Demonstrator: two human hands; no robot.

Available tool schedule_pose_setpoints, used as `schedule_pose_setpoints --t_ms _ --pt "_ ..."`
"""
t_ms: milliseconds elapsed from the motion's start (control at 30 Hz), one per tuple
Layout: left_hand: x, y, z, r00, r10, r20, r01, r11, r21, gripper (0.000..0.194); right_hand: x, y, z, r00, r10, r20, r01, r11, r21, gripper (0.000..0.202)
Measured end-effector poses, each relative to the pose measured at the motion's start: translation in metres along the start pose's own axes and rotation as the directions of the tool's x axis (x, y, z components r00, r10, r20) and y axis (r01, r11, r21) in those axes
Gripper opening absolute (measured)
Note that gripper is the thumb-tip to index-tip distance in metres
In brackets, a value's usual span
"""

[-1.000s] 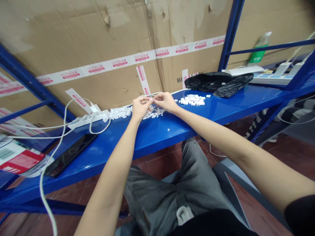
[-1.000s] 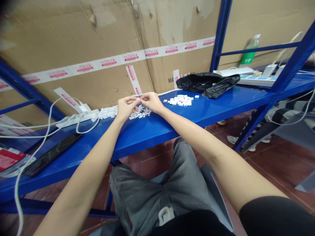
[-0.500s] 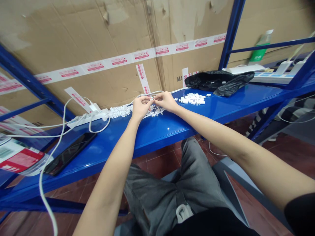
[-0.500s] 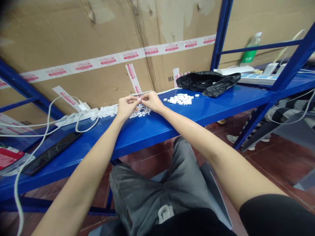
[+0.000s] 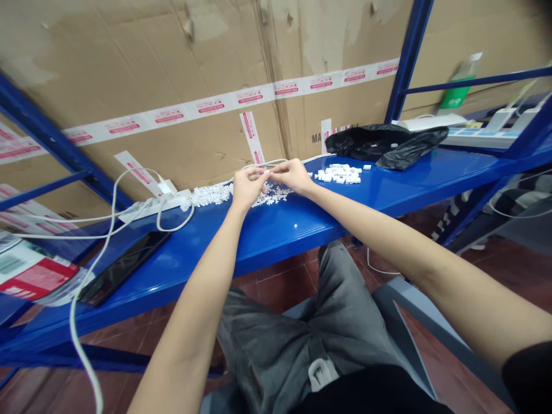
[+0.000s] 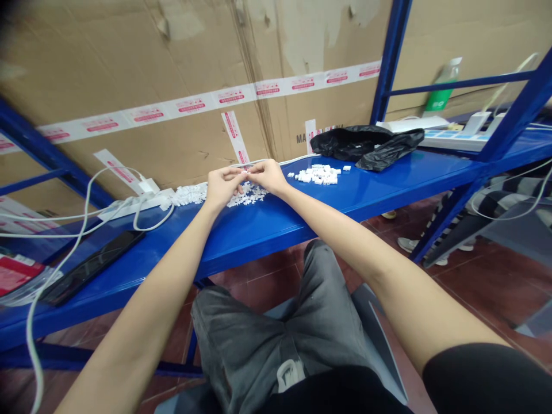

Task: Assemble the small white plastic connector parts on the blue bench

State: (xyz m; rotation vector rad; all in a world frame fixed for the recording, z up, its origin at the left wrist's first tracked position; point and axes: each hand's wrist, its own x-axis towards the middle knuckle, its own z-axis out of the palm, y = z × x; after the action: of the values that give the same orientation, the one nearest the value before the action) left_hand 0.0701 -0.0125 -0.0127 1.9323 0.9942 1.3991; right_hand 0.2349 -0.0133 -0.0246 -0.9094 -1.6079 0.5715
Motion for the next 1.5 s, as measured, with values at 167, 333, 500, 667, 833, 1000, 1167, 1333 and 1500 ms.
schedule_pose_setpoints --t_ms 167,333,500,667,833,1000,1167,1333,1500 --pt "0.001 -0.002 0.0 1.0 0.003 0.008 -0.003 1.0 -0.006 0.005 -0.001 -0.002 0.0 1.0 0.031 0.007 -0.031 0.999 0.019 0.024" --pt "0.001 -0.003 0.0 1.0 0.0 0.022 0.0 1.0 -0.012 0.007 0.002 0.005 0.001 0.999 0.015 0.038 -0.016 1.0 0.014 0.025" --pt "0.001 -0.003 0.0 1.0 -0.004 0.027 0.005 1.0 -0.03 0.008 0.004 0.007 0.002 0.999 0.019 0.028 -0.019 1.0 0.017 0.02" --pt "0.001 -0.003 0.001 1.0 -0.004 0.027 0.005 0.998 -0.062 0.009 0.006 0.008 0.002 0.998 -0.023 0.062 0.024 1.0 -0.008 0.021" --pt "0.001 -0.005 0.0 0.999 -0.011 0.046 0.015 0.996 -0.089 0.009 0.006 0.009 0.003 0.995 -0.068 0.073 0.068 0.998 0.001 0.021" --pt "0.002 -0.005 -0.001 0.997 -0.032 0.076 0.041 0.992 -0.118 0.012 0.005 0.006 0.003 0.995 -0.068 0.07 0.069 0.998 -0.002 0.021" --pt "0.001 -0.004 -0.003 0.995 -0.035 0.093 0.047 0.99 -0.13 0.018 0.004 0.005 0.002 0.996 -0.06 0.068 0.06 0.998 -0.006 0.022" --pt "0.0 -0.002 -0.001 0.994 -0.039 0.102 0.049 0.994 -0.093 0.016 0.005 0.008 0.002 0.996 -0.067 0.051 0.069 0.997 -0.042 0.024" --pt "0.0 -0.004 0.003 0.996 -0.045 0.076 0.046 0.999 -0.005 0.019 0.005 0.009 0.004 0.998 -0.025 0.065 0.028 0.998 -0.056 0.021"
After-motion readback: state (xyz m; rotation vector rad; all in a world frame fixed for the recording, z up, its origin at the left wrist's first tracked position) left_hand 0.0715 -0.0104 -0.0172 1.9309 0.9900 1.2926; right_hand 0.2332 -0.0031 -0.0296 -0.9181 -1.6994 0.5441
